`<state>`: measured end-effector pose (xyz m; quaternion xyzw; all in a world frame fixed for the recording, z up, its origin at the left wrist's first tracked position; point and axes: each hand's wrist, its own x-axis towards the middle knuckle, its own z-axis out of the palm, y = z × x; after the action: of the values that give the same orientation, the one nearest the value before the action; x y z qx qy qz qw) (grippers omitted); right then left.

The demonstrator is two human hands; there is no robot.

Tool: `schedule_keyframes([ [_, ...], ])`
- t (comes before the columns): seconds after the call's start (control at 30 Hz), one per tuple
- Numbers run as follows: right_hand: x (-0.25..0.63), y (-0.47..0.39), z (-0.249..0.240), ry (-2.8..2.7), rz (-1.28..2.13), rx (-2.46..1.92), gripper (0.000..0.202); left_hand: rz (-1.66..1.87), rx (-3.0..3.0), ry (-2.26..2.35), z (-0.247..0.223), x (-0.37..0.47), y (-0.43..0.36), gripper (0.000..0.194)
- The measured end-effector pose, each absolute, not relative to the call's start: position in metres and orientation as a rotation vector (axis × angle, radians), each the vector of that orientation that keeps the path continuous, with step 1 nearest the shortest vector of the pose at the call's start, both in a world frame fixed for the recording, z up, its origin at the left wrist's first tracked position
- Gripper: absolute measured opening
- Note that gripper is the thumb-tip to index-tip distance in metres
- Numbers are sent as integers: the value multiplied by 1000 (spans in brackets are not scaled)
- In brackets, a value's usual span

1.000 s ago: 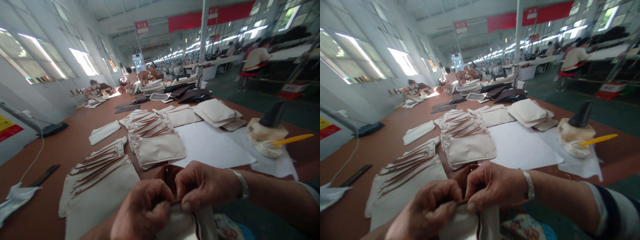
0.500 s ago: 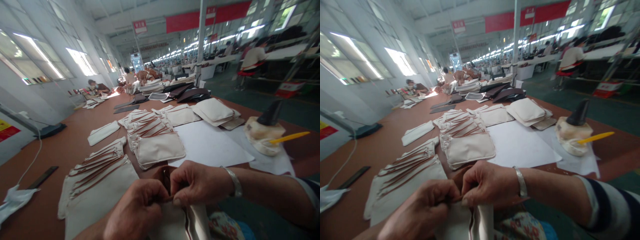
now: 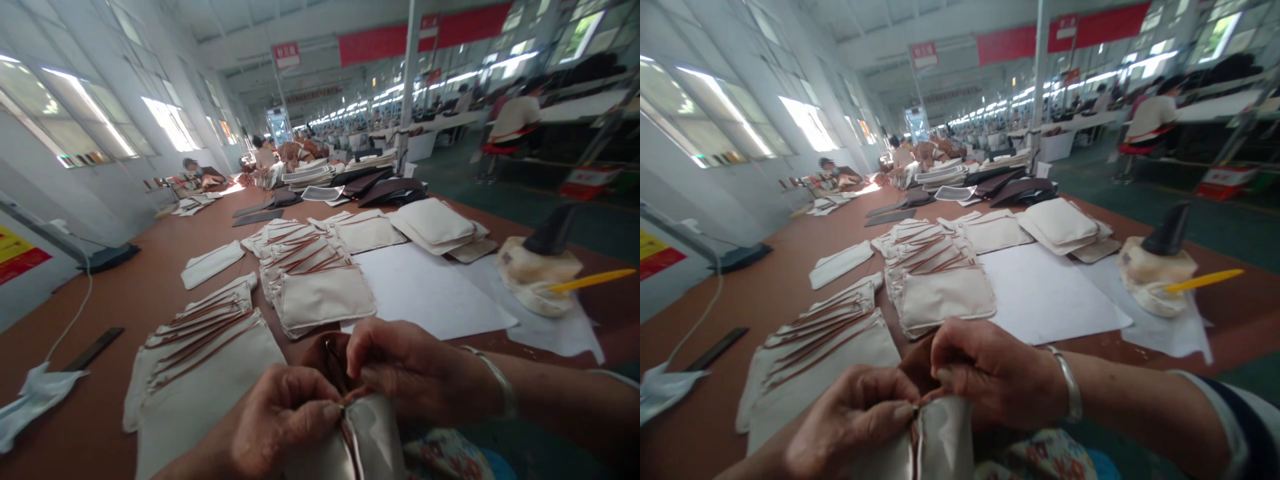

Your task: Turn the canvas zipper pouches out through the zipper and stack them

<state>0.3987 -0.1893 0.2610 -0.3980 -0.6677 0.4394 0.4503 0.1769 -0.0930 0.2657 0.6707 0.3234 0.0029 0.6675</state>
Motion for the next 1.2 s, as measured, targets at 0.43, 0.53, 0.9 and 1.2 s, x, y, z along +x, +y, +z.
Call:
schedule_keyframes([
  [0.43,396,-199,271,-2292,209,-1012,26,70,1560,917,273,194,-103,28],
  [0.53,394,-200,277,-2362,244,-1061,30,95,1642,914,276,197,-104,22],
  [0.9,390,-200,255,-2258,-134,-831,25,111,1708,829,272,185,-101,24],
  [1.2,395,-186,290,-1872,1156,-832,43,24,1872,745,295,188,-106,22],
])
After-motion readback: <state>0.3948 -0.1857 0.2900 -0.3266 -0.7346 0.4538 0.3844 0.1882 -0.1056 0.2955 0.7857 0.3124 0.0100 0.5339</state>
